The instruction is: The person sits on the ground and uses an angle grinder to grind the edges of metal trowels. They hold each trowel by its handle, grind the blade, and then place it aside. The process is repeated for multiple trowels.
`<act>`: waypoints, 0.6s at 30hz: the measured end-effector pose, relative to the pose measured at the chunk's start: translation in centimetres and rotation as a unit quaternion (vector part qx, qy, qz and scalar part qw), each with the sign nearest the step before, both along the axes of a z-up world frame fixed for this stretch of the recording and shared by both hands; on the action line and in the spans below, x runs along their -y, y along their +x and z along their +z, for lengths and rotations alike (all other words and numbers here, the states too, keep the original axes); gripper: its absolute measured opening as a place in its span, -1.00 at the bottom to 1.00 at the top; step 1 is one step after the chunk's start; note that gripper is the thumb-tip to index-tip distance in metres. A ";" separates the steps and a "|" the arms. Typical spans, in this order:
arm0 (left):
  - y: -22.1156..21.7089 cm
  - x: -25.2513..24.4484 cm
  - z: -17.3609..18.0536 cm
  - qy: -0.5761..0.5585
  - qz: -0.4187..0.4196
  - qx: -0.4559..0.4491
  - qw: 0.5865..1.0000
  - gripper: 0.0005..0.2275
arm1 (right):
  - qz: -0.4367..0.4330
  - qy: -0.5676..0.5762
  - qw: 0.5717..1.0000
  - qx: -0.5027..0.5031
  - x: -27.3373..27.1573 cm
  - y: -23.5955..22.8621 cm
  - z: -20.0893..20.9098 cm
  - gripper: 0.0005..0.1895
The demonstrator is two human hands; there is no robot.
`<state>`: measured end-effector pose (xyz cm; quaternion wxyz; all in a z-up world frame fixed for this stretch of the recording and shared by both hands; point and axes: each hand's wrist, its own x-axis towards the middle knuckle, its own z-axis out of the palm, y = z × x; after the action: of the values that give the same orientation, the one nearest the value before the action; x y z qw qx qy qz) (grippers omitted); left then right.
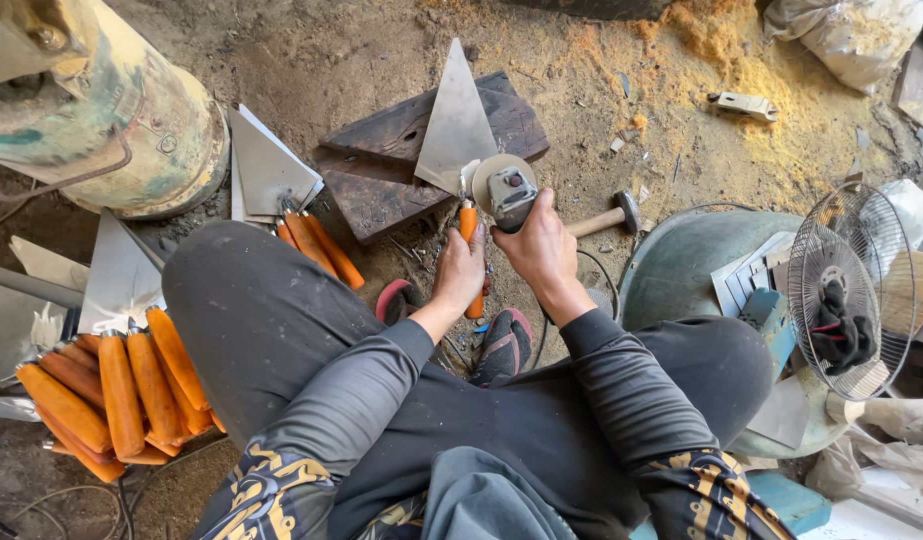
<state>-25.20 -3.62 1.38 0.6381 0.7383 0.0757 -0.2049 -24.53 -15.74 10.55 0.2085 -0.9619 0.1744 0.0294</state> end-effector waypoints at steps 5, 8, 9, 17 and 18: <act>0.3 0.2 0.0 0.067 -0.004 0.045 0.997 -0.56 | -0.002 0.008 1.000 -0.022 -0.9 0.1 0.4 -0.21; 0.4 -0.1 -0.4 0.099 -0.025 0.042 0.994 -0.57 | 0.001 0.005 1.000 -0.023 -1.0 0.4 0.2 -0.20; 0.4 -0.3 -0.4 0.100 -0.033 0.029 0.994 -0.57 | 0.004 -0.001 1.000 -0.018 -1.0 0.6 0.1 -0.18; 1.9 -3.2 0.3 0.167 -0.096 0.073 0.979 -0.55 | 0.040 -0.046 0.998 0.004 -0.5 2.8 0.4 -0.23; 2.2 -3.4 0.3 0.179 -0.112 0.060 0.976 -0.54 | 0.042 -0.051 0.998 -0.003 -0.3 2.9 0.5 -0.23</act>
<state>-22.99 -0.18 1.64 0.4717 0.8555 -0.0104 -0.2133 -21.65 -15.45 11.06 0.1569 -0.9777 0.1356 0.0323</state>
